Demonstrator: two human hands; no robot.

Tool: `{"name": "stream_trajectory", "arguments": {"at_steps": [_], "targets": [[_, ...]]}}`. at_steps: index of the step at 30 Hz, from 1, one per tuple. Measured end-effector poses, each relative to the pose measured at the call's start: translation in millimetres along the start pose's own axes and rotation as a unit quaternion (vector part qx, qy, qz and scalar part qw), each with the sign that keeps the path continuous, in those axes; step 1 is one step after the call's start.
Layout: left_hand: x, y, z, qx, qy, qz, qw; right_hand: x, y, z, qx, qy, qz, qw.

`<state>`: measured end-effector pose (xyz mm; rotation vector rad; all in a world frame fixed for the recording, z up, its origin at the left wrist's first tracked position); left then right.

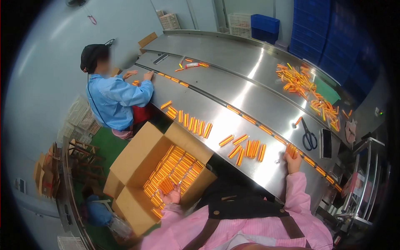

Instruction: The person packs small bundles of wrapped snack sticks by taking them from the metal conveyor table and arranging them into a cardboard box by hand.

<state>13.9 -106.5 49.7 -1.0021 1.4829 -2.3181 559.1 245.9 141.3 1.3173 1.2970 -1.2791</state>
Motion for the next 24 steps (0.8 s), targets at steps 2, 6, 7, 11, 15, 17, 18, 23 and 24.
{"name": "stream_trajectory", "arguments": {"at_steps": [2, 6, 7, 11, 15, 17, 18, 23, 24], "targets": [[-3, -5, 3, 0.002, 0.004, 0.006, 1.0, 3, 4, 1, 0.001, -0.003, -0.007, 1.0], [-6, 0, 3, 0.01, 0.013, 0.02, 1.0, 4, 8, 2, 0.013, -0.017, -0.002, 1.0], [-6, 0, 3, 0.01, 0.013, 0.02, 1.0, 4, 7, 2, 0.013, -0.017, -0.001, 1.0], [-2, -4, 3, -0.004, 0.011, 0.013, 1.0, 1, -1, 1, 0.009, -0.014, -0.01, 1.0], [-16, 11, -1, 0.034, 0.007, 0.033, 0.999, -1, 8, -16, 0.026, -0.05, -0.063, 0.996], [-14, 12, 4, 0.032, 0.01, 0.03, 0.999, -7, 0, -25, 0.024, -0.051, -0.076, 0.996], [-11, 8, 5, 0.031, 0.01, 0.024, 0.999, -16, -11, -28, 0.022, -0.053, -0.092, 0.994], [-2, 12, -6, 0.033, 0.004, 0.032, 0.999, -56, -161, -88, -0.198, 0.031, 0.056, 0.978], [1, 10, -7, 0.023, 0.001, 0.009, 1.0, -57, -190, -96, -0.232, 0.037, 0.094, 0.967]]}}
Point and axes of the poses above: each hand's wrist, its own z-axis away from the middle knuckle, its own y-axis out of the back of the hand, x = y × z, the point moved 9 cm from there along -z, towards the middle knuckle, and after that the axes turned 8 degrees about -z, right-handed, at the moved point
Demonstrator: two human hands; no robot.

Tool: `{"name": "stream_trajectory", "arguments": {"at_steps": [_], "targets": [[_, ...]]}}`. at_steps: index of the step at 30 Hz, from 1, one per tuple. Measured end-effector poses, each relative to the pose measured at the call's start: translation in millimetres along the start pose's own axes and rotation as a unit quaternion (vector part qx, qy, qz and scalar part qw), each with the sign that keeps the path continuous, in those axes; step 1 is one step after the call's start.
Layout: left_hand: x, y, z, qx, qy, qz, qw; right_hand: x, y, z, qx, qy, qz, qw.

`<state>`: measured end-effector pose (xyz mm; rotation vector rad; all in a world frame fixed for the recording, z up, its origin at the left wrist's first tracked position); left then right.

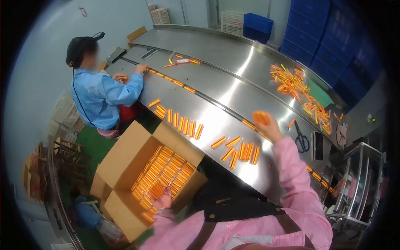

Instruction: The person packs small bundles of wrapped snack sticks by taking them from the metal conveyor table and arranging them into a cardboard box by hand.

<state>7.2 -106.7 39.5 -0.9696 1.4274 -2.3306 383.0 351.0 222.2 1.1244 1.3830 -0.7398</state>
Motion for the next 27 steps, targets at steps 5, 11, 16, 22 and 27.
{"name": "stream_trajectory", "arguments": {"at_steps": [5, 11, 16, 22, 27], "targets": [[-4, 3, 5, 0.01, 0.002, -0.012, 1.0, 5, -51, -54, -0.084, -0.065, 0.296, 0.949], [-3, -1, -7, 0.005, 0.005, -0.001, 1.0, 35, -67, -66, -0.128, -0.022, 0.438, 0.89], [2, 1, -22, 0.007, -0.006, -0.005, 1.0, 31, -66, -78, -0.111, 0.022, 0.377, 0.919], [-2, -4, -13, 0.0, 0.006, 0.006, 1.0, 21, -77, -77, -0.134, -0.006, 0.348, 0.928], [-11, 0, -10, 0.02, 0.001, 0.014, 1.0, 31, -69, -69, -0.145, -0.016, 0.421, 0.895]]}}
Point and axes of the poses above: each hand's wrist, its own z-axis away from the middle knuckle, its own y-axis out of the back of the hand, x = y × z, the point moved 9 cm from there along -z, towards the middle knuckle, and after that the axes turned 8 degrees about -z, right-handed, at the moved point
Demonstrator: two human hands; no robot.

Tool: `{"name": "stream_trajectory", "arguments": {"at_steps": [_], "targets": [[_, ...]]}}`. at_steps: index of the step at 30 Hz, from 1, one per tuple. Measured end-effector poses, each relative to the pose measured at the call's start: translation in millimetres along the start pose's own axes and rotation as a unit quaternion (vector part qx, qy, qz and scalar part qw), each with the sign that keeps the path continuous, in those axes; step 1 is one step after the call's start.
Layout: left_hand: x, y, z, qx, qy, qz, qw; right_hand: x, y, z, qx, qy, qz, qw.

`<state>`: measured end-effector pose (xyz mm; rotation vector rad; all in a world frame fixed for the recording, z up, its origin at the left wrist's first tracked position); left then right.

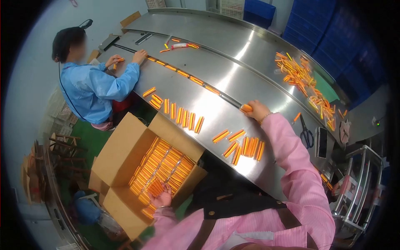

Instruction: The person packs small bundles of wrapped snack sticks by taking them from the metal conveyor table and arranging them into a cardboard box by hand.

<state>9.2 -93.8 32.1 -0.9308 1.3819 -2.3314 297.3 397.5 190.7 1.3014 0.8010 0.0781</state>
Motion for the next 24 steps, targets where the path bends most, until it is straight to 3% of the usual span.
{"name": "stream_trajectory", "arguments": {"at_steps": [3, 6, 10, 14, 18, 21, 22, 24], "targets": [[1, 0, -2, -0.003, 0.005, 0.004, 1.0, 4, 7, -4, 0.024, 0.013, -0.011, 1.0], [4, 1, -3, -0.017, 0.011, 0.003, 1.0, -3, 7, -6, -0.012, -0.061, -0.049, 0.997], [3, 6, -5, -0.051, 0.023, -0.011, 0.998, -5, -4, -9, -0.006, -0.043, -0.047, 0.998], [3, 22, -6, -0.005, 0.007, 0.005, 1.0, 1, -8, -4, 0.035, -0.014, -0.03, 0.999], [3, 13, -5, -0.024, 0.015, 0.006, 1.0, -12, -1, 10, 0.008, 0.0, -0.064, 0.998], [5, 13, -7, -0.033, 0.019, 0.007, 0.999, -72, -19, 32, -0.111, 0.17, -0.054, 0.978], [5, 13, -7, -0.039, 0.025, 0.014, 0.999, -81, -20, 35, -0.111, 0.172, -0.054, 0.977], [4, 13, -6, -0.03, 0.016, 0.004, 0.999, -100, -41, 53, -0.234, 0.202, 0.006, 0.951]]}}
Point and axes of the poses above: each hand's wrist, its own z-axis away from the middle knuckle, its own y-axis out of the back of the hand, x = y × z, the point moved 9 cm from there along -z, towards the middle knuckle, and after that the axes turned 8 degrees about -z, right-handed, at the moved point
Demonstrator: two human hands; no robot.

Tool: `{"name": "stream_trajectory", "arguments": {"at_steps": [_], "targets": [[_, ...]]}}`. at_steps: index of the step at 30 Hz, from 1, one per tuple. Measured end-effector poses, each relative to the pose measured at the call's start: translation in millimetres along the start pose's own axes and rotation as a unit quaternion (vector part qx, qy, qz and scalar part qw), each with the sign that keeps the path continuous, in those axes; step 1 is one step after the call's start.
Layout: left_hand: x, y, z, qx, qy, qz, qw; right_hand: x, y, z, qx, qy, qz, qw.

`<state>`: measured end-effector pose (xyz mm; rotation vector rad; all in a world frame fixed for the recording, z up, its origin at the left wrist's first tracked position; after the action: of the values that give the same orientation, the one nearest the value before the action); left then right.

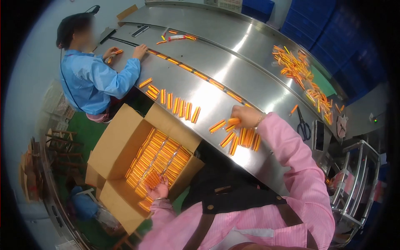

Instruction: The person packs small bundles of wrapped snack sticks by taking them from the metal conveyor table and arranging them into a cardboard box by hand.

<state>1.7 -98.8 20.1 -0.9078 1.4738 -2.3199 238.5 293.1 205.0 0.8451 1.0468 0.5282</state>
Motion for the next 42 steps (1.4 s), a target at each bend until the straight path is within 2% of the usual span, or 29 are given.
{"name": "stream_trajectory", "arguments": {"at_steps": [4, 11, 14, 17, 19, 22, 25, 29, 32, 34, 38, 40, 42], "targets": [[-2, -1, 3, 0.006, 0.007, 0.004, 1.0, 0, -19, 2, -0.054, -0.013, 0.056, 0.997], [5, 7, 7, -0.006, 0.001, -0.002, 1.0, -12, -17, 4, -0.056, -0.012, 0.096, 0.994], [9, 10, 8, 0.0, -0.008, -0.006, 1.0, -20, -7, 0, -0.018, -0.009, 0.077, 0.997], [10, 8, 7, 0.007, -0.003, -0.014, 1.0, -42, -9, -16, -0.011, 0.025, 0.069, 0.997], [8, 6, 8, 0.003, 0.0, -0.014, 1.0, -53, -19, -29, -0.004, 0.094, 0.057, 0.994], [1, 8, 3, 0.006, 0.006, 0.005, 1.0, -51, -33, -41, -0.023, 0.079, 0.117, 0.99], [-6, 2, 5, -0.016, 0.02, 0.015, 1.0, -49, -41, -46, -0.03, 0.051, 0.134, 0.989], [-2, 6, 5, -0.021, 0.017, 0.016, 1.0, -48, -34, -40, -0.026, 0.063, 0.138, 0.988], [6, 8, 5, -0.021, 0.013, -0.002, 1.0, -56, -38, -31, -0.057, 0.113, 0.095, 0.987], [12, 6, 5, -0.017, 0.006, 0.002, 1.0, -68, -54, -24, -0.135, 0.136, 0.13, 0.973], [14, 1, 5, -0.029, 0.006, 0.01, 1.0, -69, -63, -23, -0.105, 0.15, 0.12, 0.976], [12, 6, 2, -0.019, 0.002, -0.004, 1.0, -60, -48, -28, -0.038, 0.114, 0.118, 0.986], [9, 7, 3, -0.019, 0.003, 0.0, 1.0, -54, -37, -30, -0.014, 0.111, 0.111, 0.988]]}}
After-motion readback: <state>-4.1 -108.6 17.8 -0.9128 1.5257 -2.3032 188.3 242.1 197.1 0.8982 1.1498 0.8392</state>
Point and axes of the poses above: each hand's wrist, its own z-axis away from the middle knuckle, its own y-axis out of the back of the hand, x = y × z, the point moved 9 cm from there along -z, towards the middle knuckle, and after that the axes turned 8 degrees about -z, right-handed, at the moved point
